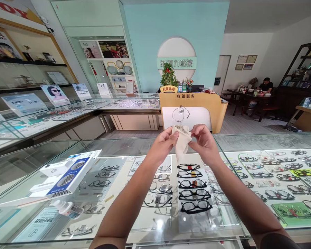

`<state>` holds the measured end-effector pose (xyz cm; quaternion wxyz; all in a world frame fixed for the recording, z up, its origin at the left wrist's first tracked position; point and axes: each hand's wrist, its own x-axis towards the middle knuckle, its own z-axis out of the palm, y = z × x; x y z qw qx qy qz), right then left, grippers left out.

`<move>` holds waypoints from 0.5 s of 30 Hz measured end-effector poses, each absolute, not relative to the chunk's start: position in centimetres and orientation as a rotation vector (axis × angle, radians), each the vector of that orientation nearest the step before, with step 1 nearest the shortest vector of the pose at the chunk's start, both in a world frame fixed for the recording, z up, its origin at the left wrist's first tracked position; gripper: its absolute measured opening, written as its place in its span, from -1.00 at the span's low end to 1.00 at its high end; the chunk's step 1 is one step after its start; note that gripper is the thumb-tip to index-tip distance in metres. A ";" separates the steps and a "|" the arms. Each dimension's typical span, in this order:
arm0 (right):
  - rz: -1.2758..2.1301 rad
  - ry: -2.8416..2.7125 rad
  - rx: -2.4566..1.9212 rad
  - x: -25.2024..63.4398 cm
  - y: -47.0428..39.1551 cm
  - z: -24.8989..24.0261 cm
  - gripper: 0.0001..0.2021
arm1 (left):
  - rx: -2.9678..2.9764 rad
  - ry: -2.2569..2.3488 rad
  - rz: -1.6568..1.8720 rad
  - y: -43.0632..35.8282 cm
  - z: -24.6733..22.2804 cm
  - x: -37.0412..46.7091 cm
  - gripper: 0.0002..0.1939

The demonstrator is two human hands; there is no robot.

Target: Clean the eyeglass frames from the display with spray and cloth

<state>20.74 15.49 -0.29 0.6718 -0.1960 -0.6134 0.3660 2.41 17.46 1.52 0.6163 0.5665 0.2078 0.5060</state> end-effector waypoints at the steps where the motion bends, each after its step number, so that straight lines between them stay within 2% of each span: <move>1: 0.837 -1.402 -0.423 20.7 15.4 -0.2 -0.67 | 1.299 0.468 1.151 17.4 1.5 2.4 -0.56; 6: 0.851 -1.446 -0.368 20.4 14.8 0.0 -0.68 | 1.263 0.415 1.088 17.3 1.3 2.6 -0.59; 15: 0.851 -1.492 -0.328 20.7 14.5 0.4 -0.73 | 1.246 0.401 1.083 17.2 0.9 3.1 -0.53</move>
